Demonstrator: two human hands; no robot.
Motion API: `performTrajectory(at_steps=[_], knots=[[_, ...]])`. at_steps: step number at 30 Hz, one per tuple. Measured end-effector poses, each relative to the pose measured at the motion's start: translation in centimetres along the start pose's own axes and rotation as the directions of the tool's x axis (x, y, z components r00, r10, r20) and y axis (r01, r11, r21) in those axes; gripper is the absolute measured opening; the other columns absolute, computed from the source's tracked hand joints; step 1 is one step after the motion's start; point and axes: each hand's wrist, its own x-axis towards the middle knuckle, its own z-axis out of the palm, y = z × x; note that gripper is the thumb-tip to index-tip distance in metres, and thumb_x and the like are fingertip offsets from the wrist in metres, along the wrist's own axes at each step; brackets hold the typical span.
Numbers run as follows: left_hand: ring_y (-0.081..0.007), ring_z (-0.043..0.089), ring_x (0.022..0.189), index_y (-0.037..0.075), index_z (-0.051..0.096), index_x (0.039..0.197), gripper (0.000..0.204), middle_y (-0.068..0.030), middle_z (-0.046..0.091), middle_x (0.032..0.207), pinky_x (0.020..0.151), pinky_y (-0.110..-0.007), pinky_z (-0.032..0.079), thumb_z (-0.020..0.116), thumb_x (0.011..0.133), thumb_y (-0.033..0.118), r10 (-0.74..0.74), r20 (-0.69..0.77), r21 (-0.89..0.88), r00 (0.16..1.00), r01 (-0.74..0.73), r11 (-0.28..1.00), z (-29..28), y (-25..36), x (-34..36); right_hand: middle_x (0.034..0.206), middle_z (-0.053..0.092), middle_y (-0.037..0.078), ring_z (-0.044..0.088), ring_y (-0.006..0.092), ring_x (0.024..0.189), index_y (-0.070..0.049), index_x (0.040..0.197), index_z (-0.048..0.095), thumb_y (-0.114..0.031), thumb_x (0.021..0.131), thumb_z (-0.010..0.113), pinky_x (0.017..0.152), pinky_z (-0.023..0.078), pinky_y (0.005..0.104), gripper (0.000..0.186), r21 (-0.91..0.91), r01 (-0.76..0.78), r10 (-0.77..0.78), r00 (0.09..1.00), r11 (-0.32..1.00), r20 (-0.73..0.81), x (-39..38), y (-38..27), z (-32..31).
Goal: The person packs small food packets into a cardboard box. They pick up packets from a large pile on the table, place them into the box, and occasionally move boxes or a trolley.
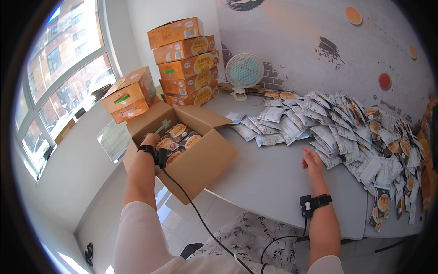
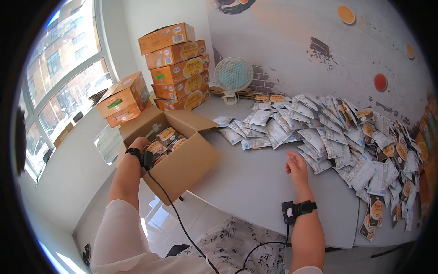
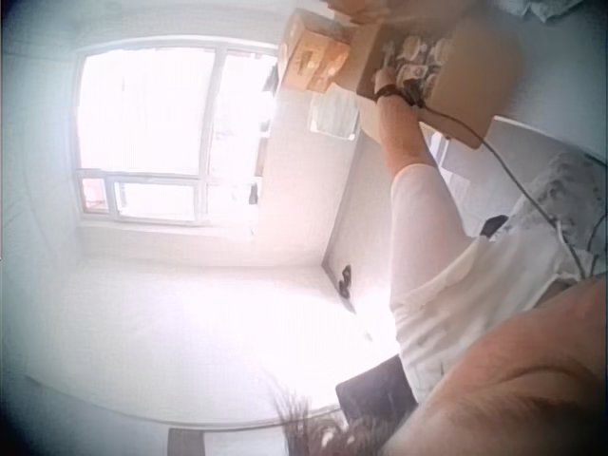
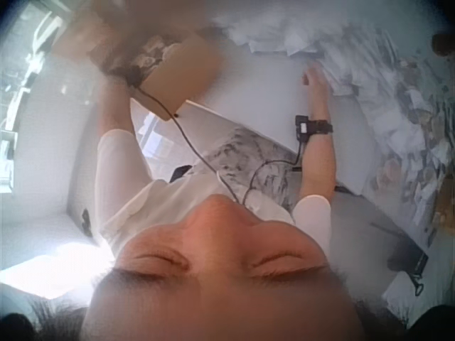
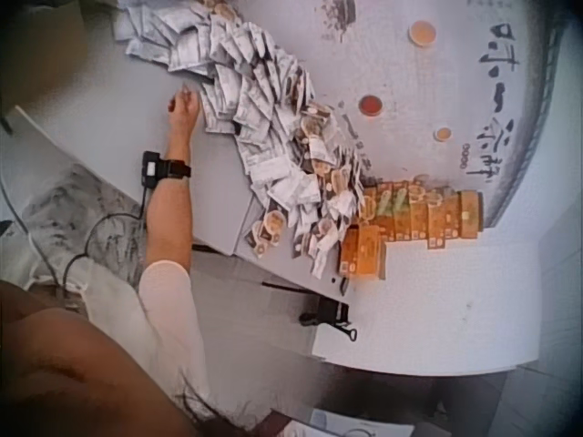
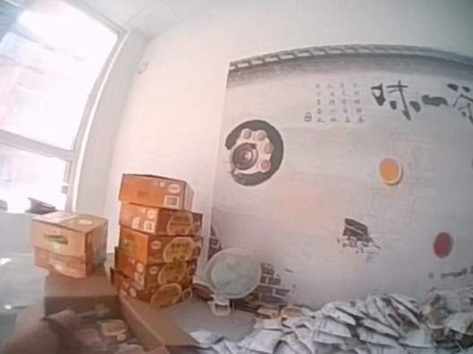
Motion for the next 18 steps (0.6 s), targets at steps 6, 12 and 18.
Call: performTrajectory(at_steps=[6, 12, 18], knots=[[-0.0201, 0.058, 0.086, 0.002, 0.048, 0.120, 0.041, -0.0068, 0.058, 0.101, 0.072, -0.032, 0.045, 0.056, 0.083, 0.017, -0.221, -0.350, -0.890, 0.910, -0.249, 0.383, -5.1, 4.1, -0.1, 0.067, 0.052, 0.000, 0.047, 0.0054, 0.056, -0.002, 0.110, 0.053, -0.018, 0.087, 0.056, 0.051, 0.039, 0.0192, 0.028, 0.095, -0.009, 0.005, 0.999, 0.995, 0.040, 1.0, 0.4, 2.2], [-0.0153, 0.050, 0.103, 0.004, 0.048, 0.120, 0.037, -0.0057, 0.055, 0.108, 0.088, -0.028, 0.036, 0.053, 0.088, 0.019, 0.312, -0.486, -0.865, 0.816, -0.501, -0.038, -9.6, 26.6, -13.1, 0.068, 0.053, 0.000, 0.048, 0.0061, 0.056, -0.001, 0.107, 0.054, -0.014, 0.086, 0.053, 0.050, 0.040, 0.0195, 0.025, 0.077, 0.016, -0.005, 0.990, 0.997, -0.139, 1.0, 0.7, 0.0], [-0.0197, 0.044, 0.110, 0.003, 0.044, 0.120, 0.040, -0.0083, 0.051, 0.111, 0.093, -0.037, 0.036, 0.059, 0.084, 0.013, 0.516, -0.046, -0.977, 0.856, 0.069, -0.202, 1.2, 38.7, -16.2, 0.067, 0.053, 0.001, 0.047, 0.0064, 0.055, -0.001, 0.105, 0.055, -0.014, 0.086, 0.053, 0.049, 0.039, 0.0196, 0.023, 0.082, 0.009, 0.002, 0.992, 0.997, -0.128, 1.3, 0.7, 0.1]])
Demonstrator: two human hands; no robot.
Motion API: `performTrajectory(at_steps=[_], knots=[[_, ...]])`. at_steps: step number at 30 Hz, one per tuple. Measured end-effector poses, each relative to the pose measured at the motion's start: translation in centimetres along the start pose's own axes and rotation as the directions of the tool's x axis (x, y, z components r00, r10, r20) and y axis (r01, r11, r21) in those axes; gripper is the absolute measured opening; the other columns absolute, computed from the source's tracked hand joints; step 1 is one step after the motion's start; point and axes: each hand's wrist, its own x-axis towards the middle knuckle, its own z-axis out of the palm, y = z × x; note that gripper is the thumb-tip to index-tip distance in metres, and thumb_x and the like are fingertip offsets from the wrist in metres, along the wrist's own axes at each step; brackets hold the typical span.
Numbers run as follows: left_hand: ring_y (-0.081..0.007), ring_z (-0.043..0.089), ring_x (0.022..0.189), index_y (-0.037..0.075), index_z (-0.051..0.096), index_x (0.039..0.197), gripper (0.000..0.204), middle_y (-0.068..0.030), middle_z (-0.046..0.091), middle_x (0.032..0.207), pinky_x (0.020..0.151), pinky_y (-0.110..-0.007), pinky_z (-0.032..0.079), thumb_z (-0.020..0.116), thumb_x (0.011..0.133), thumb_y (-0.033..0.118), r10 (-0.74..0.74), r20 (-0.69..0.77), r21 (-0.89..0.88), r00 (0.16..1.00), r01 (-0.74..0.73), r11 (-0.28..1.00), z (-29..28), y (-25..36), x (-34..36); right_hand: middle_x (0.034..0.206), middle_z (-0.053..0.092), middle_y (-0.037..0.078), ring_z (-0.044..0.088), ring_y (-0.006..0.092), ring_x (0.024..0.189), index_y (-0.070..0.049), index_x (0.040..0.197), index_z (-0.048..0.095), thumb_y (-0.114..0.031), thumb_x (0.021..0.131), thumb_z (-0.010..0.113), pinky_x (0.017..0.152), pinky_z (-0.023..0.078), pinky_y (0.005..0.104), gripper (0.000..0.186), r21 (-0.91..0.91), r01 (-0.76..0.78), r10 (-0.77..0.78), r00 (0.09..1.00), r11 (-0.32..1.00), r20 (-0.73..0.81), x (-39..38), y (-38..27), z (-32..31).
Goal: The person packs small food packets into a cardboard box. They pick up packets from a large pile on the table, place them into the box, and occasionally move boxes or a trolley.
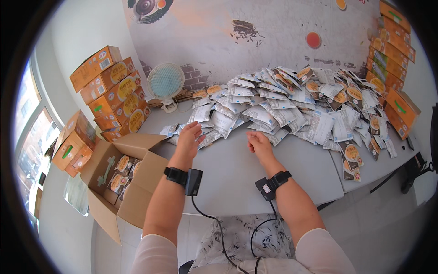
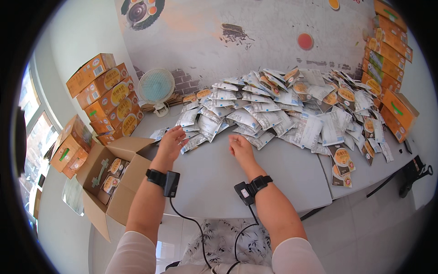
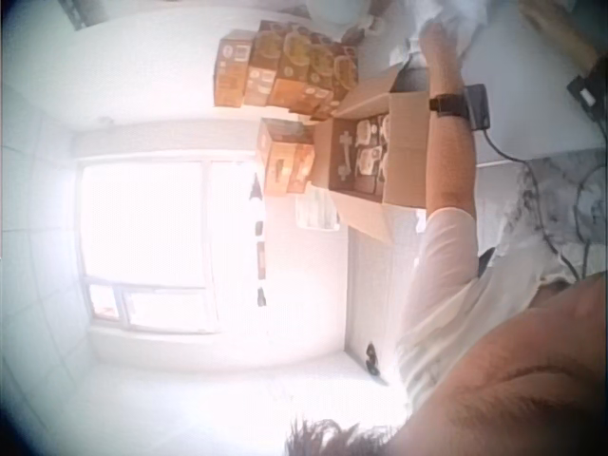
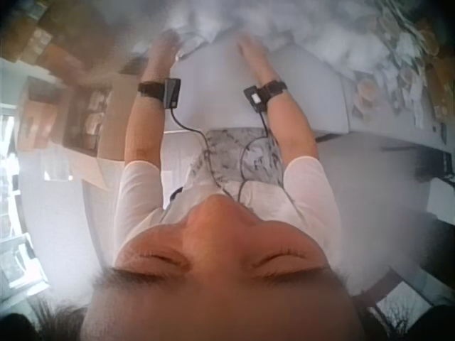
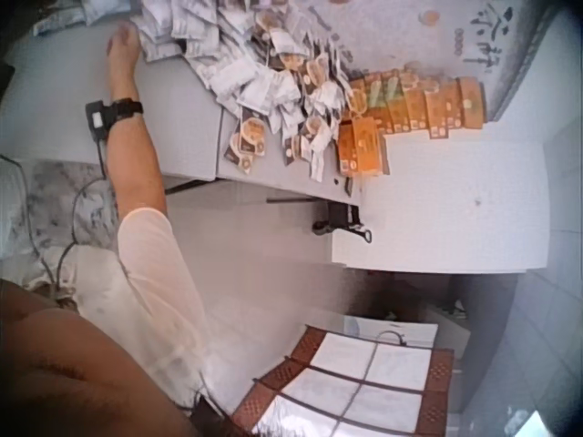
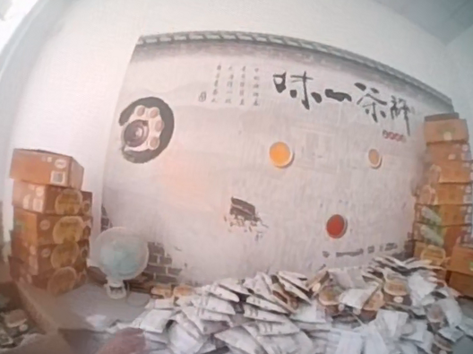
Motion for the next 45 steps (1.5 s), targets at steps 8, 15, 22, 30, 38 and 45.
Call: performTrajectory(at_steps=[8, 15, 22, 30, 38, 45], knots=[[-0.0276, 0.044, 0.103, 0.002, 0.044, 0.111, 0.043, -0.0154, 0.043, 0.111, 0.087, -0.034, 0.038, 0.063, 0.073, 0.004, 0.240, -0.511, 0.149, 0.825, -0.189, 0.971, -1.9, -9.2, 2.1, 0.068, 0.053, 0.001, 0.047, 0.0062, 0.057, -0.002, 0.103, 0.056, -0.015, 0.086, 0.054, 0.051, 0.040, 0.0198, 0.021, -0.023, -0.040, 0.040, 0.999, 0.999, -0.004, -0.3, 0.0, 0.7], [-0.0386, 0.054, 0.093, 0.005, 0.048, 0.107, 0.041, -0.0212, 0.058, 0.098, 0.079, -0.042, 0.045, 0.062, 0.069, 0.004, 0.332, -0.168, 0.930, 0.928, 0.037, 0.366, -4.8, -7.6, 0.4, 0.069, 0.053, 0.000, 0.048, 0.0058, 0.058, -0.003, 0.104, 0.056, -0.014, 0.087, 0.053, 0.052, 0.040, 0.0192, 0.021, -0.037, -0.046, 0.046, 0.999, 0.998, 0.006, -0.7, -0.1, 0.6], [-0.0344, 0.059, 0.082, 0.004, 0.058, 0.094, 0.027, -0.0176, 0.062, 0.086, 0.070, -0.041, 0.047, 0.059, 0.068, 0.001, 0.497, -0.086, 0.947, 0.863, -0.085, 0.311, -4.3, -8.0, 0.3, 0.069, 0.053, 0.000, 0.048, 0.0056, 0.058, -0.003, 0.105, 0.056, -0.012, 0.087, 0.052, 0.052, 0.040, 0.0189, 0.021, -0.080, -0.056, 0.058, 0.998, 0.995, 0.015, -0.6, 0.0, 0.4], [-0.0342, 0.060, 0.077, 0.000, 0.062, 0.074, 0.009, -0.0190, 0.063, 0.078, 0.068, -0.040, 0.047, 0.062, 0.066, 0.001, 0.536, -0.067, 0.917, 0.842, -0.159, 0.365, -3.9, -7.2, -0.3, 0.068, 0.054, 0.000, 0.048, 0.0060, 0.056, -0.002, 0.103, 0.056, -0.014, 0.086, 0.054, 0.051, 0.040, 0.0199, 0.021, -0.044, -0.057, 0.059, 0.998, 0.997, 0.034, -0.2, 0.4, 0.4], [-0.0292, 0.055, 0.077, 0.000, 0.061, 0.076, 0.006, -0.0123, 0.056, 0.078, 0.069, -0.037, 0.045, 0.063, 0.070, 0.000, 0.728, 0.193, 0.879, 0.658, -0.445, 0.170, -0.5, -2.8, -3.1, 0.075, 0.057, 0.002, 0.052, 0.0076, 0.064, -0.002, 0.104, 0.056, -0.016, 0.086, 0.056, 0.058, 0.043, 0.0212, 0.024, -0.083, 0.048, -0.046, 0.998, 0.995, 0.034, -0.2, 0.7, 0.5], [-0.0154, 0.053, 0.074, 0.001, 0.056, 0.085, 0.004, -0.0038, 0.055, 0.078, 0.065, -0.026, 0.044, 0.056, 0.081, 0.003, 0.713, 0.315, 0.662, 0.627, -0.683, 0.308, 4.1, 0.8, -4.1, 0.103, 0.059, 0.006, 0.055, 0.0123, 0.094, -0.004, 0.112, 0.054, -0.040, 0.089, 0.049, 0.080, 0.044, 0.0278, 0.043, 0.016, 0.045, -0.047, 0.983, 0.999, 0.175, -1.0, -1.4, 0.7]])
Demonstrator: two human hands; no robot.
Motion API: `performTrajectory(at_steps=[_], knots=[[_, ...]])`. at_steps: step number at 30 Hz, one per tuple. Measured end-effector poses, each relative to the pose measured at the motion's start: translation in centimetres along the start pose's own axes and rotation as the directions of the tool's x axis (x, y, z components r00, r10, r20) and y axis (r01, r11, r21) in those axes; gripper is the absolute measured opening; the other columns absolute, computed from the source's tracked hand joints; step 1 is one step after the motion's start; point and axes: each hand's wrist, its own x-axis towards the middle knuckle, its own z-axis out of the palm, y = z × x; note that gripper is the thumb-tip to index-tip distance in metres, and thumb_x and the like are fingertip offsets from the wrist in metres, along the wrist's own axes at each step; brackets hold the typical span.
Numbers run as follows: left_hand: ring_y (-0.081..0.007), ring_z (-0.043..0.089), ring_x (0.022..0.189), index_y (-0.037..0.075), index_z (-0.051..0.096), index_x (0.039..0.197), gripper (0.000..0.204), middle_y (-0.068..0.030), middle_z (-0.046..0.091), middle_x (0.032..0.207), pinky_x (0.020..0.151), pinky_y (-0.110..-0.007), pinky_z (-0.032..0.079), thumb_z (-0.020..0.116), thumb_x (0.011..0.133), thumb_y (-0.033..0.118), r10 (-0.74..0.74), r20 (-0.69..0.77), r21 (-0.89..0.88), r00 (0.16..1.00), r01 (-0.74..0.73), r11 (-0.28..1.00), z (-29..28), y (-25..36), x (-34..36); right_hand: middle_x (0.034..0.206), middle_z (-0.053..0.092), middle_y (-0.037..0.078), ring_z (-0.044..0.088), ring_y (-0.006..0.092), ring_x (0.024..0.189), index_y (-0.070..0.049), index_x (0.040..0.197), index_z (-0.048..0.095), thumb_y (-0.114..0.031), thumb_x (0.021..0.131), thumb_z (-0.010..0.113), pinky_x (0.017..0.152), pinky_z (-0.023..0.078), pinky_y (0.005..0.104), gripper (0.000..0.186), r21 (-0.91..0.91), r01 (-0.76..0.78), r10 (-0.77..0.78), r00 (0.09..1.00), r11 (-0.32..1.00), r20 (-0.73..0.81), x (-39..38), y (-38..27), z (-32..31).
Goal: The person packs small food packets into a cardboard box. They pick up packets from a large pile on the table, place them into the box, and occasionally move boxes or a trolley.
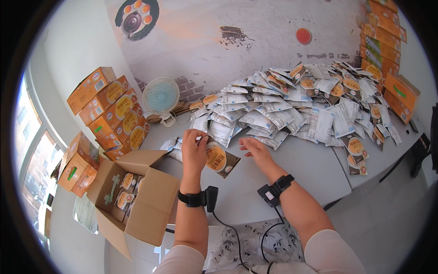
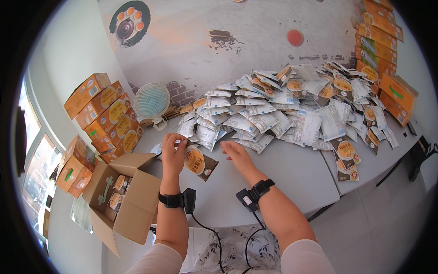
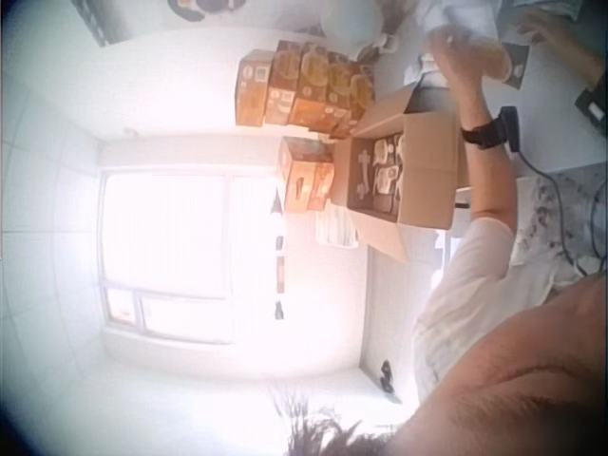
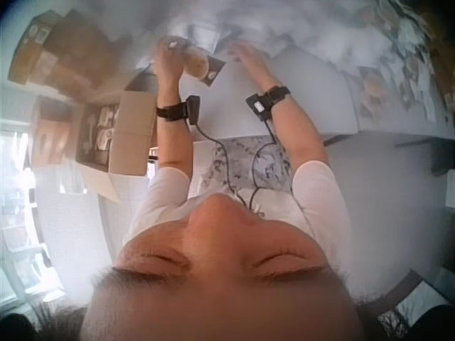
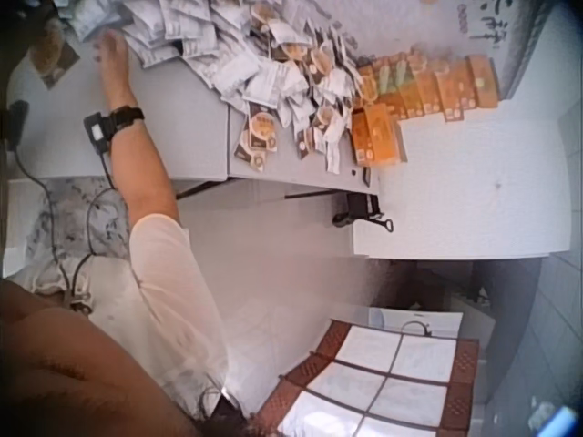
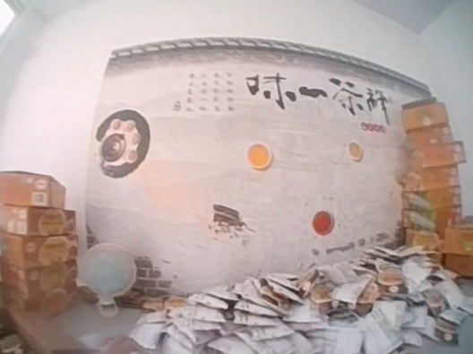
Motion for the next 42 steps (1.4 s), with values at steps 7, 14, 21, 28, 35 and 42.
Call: performTrajectory(at_steps=[7, 14, 21, 28, 35, 42], knots=[[-0.0058, 0.053, 0.064, 0.001, 0.054, 0.088, 0.006, -0.0014, 0.059, 0.075, 0.054, -0.018, 0.042, 0.054, 0.087, 0.007, -0.326, 0.331, -0.374, 0.885, 0.441, 0.816, 3.6, -1.1, -0.8, 0.110, 0.057, 0.005, 0.054, 0.0123, 0.100, -0.003, 0.119, 0.051, -0.053, 0.088, 0.044, 0.085, 0.043, 0.0276, 0.059, 0.182, -0.332, 0.256, 0.904, 0.926, 0.344, -1.1, -1.4, 0.0], [-0.0076, 0.055, 0.067, -0.001, 0.057, 0.085, 0.005, -0.0025, 0.060, 0.075, 0.062, -0.021, 0.045, 0.057, 0.083, 0.003, -0.351, 0.328, -0.456, 0.877, 0.472, 0.754, 4.9, -3.8, -2.5, 0.104, 0.059, 0.003, 0.056, 0.0094, 0.089, -0.003, 0.117, 0.051, -0.047, 0.088, 0.050, 0.074, 0.046, 0.0249, 0.053, -0.134, -0.368, 0.391, 0.836, 0.920, 0.386, -1.1, -0.5, 0.6], [-0.0069, 0.055, 0.067, -0.002, 0.057, 0.088, 0.006, -0.0030, 0.060, 0.076, 0.061, -0.019, 0.045, 0.058, 0.084, 0.003, -0.455, 0.295, -0.528, 0.841, 0.540, 0.656, 4.1, -4.2, -2.3, 0.103, 0.060, 0.006, 0.058, 0.0120, 0.089, -0.001, 0.114, 0.052, -0.044, 0.091, 0.046, 0.074, 0.049, 0.0264, 0.049, -0.254, -0.351, 0.424, 0.833, 0.901, 0.354, -1.4, -1.3, 1.6], [-0.0076, 0.056, 0.067, -0.003, 0.058, 0.088, 0.008, -0.0038, 0.061, 0.077, 0.061, -0.019, 0.045, 0.057, 0.084, 0.004, -0.482, 0.306, -0.512, 0.821, 0.569, 0.644, 4.0, -5.9, -2.4, 0.100, 0.060, 0.007, 0.060, 0.0150, 0.086, 0.001, 0.110, 0.052, -0.040, 0.091, 0.047, 0.075, 0.052, 0.0277, 0.045, -0.165, -0.416, 0.446, 0.796, 0.894, 0.409, -1.1, -0.6, 1.1], [-0.0120, 0.058, 0.080, -0.003, 0.056, 0.106, 0.024, -0.0065, 0.062, 0.085, 0.073, -0.024, 0.046, 0.058, 0.085, 0.009, -0.411, 0.118, -0.377, 0.904, 0.424, 0.824, 3.5, -6.4, -2.1, 0.100, 0.060, 0.009, 0.061, 0.0184, 0.086, -0.002, 0.114, 0.050, -0.037, 0.093, 0.043, 0.074, 0.054, 0.0307, 0.041, -0.062, -0.492, 0.478, 0.797, 0.868, 0.369, -1.0, 0.0, 1.2], [-0.0127, 0.054, 0.091, 0.000, 0.054, 0.111, 0.034, -0.0091, 0.061, 0.096, 0.078, -0.024, 0.042, 0.055, 0.089, 0.025, -0.567, -0.002, -0.537, 0.824, 0.477, 0.696, 3.3, -7.3, -2.2, 0.104, 0.058, 0.009, 0.060, 0.0180, 0.090, -0.002, 0.116, 0.047, -0.036, 0.095, 0.039, 0.078, 0.052, 0.0333, 0.041, 0.244, -0.374, 0.319, 0.917, 0.895, 0.238, -0.3, -0.5, 0.9]])
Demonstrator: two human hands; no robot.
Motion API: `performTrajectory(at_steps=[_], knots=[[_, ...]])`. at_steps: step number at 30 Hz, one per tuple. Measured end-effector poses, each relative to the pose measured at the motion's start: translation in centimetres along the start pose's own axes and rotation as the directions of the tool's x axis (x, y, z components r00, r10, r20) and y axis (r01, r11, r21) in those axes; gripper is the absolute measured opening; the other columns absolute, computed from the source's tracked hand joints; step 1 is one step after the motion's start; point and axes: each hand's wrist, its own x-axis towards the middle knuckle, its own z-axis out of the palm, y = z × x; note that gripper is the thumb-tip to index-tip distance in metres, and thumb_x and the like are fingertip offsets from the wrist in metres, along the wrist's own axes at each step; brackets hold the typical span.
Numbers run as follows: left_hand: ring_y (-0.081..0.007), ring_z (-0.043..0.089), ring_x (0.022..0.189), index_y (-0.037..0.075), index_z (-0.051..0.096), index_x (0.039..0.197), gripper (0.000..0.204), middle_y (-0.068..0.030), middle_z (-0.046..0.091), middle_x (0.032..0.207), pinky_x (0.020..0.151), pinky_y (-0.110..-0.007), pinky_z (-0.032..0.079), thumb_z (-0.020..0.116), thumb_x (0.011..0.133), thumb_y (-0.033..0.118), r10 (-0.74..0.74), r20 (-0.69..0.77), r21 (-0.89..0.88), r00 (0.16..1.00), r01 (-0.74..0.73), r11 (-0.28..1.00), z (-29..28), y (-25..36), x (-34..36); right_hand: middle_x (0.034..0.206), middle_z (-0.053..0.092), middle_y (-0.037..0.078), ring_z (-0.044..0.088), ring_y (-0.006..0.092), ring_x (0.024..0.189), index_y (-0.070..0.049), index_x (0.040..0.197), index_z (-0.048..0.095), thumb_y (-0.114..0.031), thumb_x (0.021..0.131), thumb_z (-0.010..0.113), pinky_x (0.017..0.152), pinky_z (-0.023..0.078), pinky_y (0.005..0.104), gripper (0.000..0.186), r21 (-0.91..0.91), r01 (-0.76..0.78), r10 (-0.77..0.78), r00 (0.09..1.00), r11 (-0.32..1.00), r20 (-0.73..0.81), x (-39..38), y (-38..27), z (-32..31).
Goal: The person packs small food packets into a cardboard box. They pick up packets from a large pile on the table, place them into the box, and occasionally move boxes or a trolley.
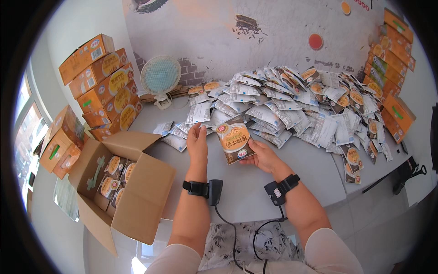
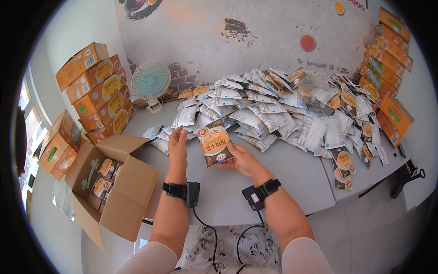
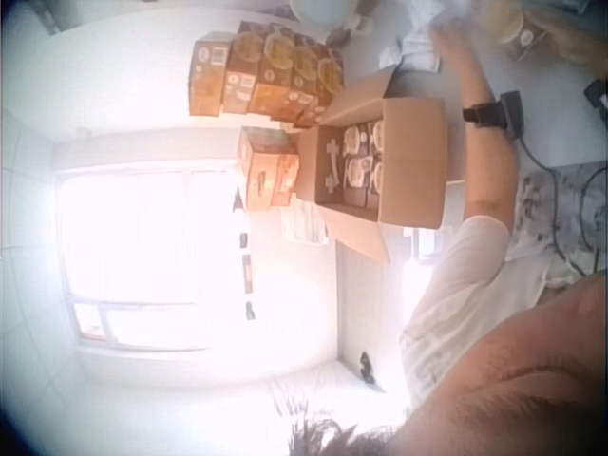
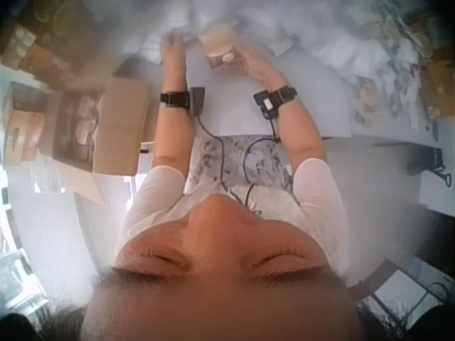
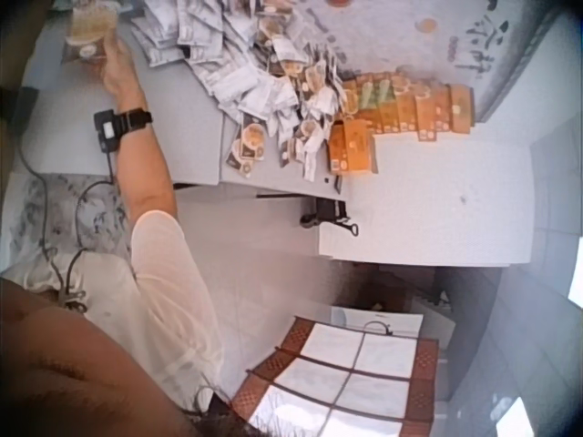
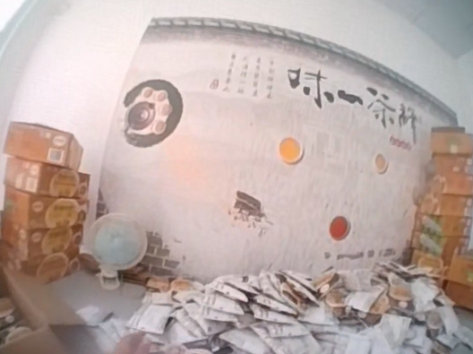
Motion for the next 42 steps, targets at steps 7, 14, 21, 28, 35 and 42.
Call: performTrajectory(at_steps=[7, 14, 21, 28, 35, 42], knots=[[-0.0159, 0.058, 0.090, 0.002, 0.056, 0.104, 0.045, -0.0070, 0.062, 0.099, 0.080, -0.029, 0.043, 0.043, 0.092, 0.043, -0.287, 0.392, -0.318, 0.874, 0.421, 0.850, 1.3, 0.5, -1.0, 0.105, 0.058, 0.009, 0.060, 0.0178, 0.091, -0.002, 0.117, 0.046, -0.037, 0.095, 0.038, 0.079, 0.052, 0.0337, 0.041, -0.014, 0.091, -0.090, 0.996, 0.996, 0.015, -0.3, 0.0, 0.1], [-0.0131, 0.061, 0.081, 0.003, 0.059, 0.098, 0.034, -0.0063, 0.064, 0.092, 0.071, -0.026, 0.046, 0.045, 0.093, 0.034, -0.259, 0.339, -0.300, 0.904, 0.365, 0.881, 1.0, 0.0, -1.0, 0.104, 0.058, 0.008, 0.059, 0.0176, 0.091, -0.002, 0.117, 0.046, -0.036, 0.095, 0.038, 0.079, 0.052, 0.0332, 0.041, -0.031, 0.054, -0.053, 0.998, 0.998, 0.032, -0.2, 0.3, 0.4], [-0.0096, 0.056, 0.065, 0.003, 0.060, 0.086, 0.026, -0.0021, 0.060, 0.077, 0.057, -0.023, 0.042, 0.050, 0.091, 0.027, -0.188, 0.238, -0.415, 0.953, 0.275, 0.867, 0.5, -1.1, -0.8, 0.106, 0.058, 0.010, 0.061, 0.0193, 0.091, -0.001, 0.117, 0.046, -0.039, 0.094, 0.041, 0.078, 0.052, 0.0311, 0.045, -0.107, 0.021, -0.014, 0.997, 0.994, 0.071, -0.4, 0.1, 0.7], [-0.0119, 0.058, 0.073, 0.002, 0.057, 0.097, 0.028, -0.0047, 0.061, 0.085, 0.065, -0.026, 0.045, 0.046, 0.093, 0.027, -0.281, 0.064, -0.548, 0.958, 0.269, 0.792, 1.4, -0.3, -1.0, 0.107, 0.060, 0.015, 0.063, 0.0216, 0.089, 0.003, 0.114, 0.050, -0.046, 0.091, 0.042, 0.072, 0.050, 0.0265, 0.054, -0.286, -0.067, 0.094, 0.992, 0.956, 0.083, -0.4, 0.3, 0.7], [-0.0144, 0.060, 0.079, 0.003, 0.054, 0.105, 0.029, -0.0055, 0.061, 0.092, 0.068, -0.028, 0.047, 0.044, 0.094, 0.028, -0.274, 0.174, -0.501, 0.946, 0.324, 0.803, 2.9, -0.5, -2.4, 0.096, 0.064, 0.012, 0.064, 0.0175, 0.081, 0.001, 0.101, 0.056, -0.046, 0.090, 0.046, 0.061, 0.047, 0.0237, 0.049, -0.356, -0.050, 0.048, 0.999, 0.933, -0.013, -0.1, 0.8, 0.7], [-0.0172, 0.059, 0.089, 0.003, 0.052, 0.108, 0.030, -0.0075, 0.061, 0.099, 0.078, -0.031, 0.047, 0.045, 0.094, 0.029, -0.341, 0.248, -0.614, 0.907, 0.419, 0.669, 3.1, -0.3, -2.4, 0.072, 0.064, 0.006, 0.062, 0.0124, 0.065, -0.002, 0.079, 0.060, -0.044, 0.088, 0.053, 0.058, 0.044, 0.0220, 0.043, -0.496, 0.145, -0.173, 0.985, 0.856, -0.012, -0.2, 1.1, 0.8]])
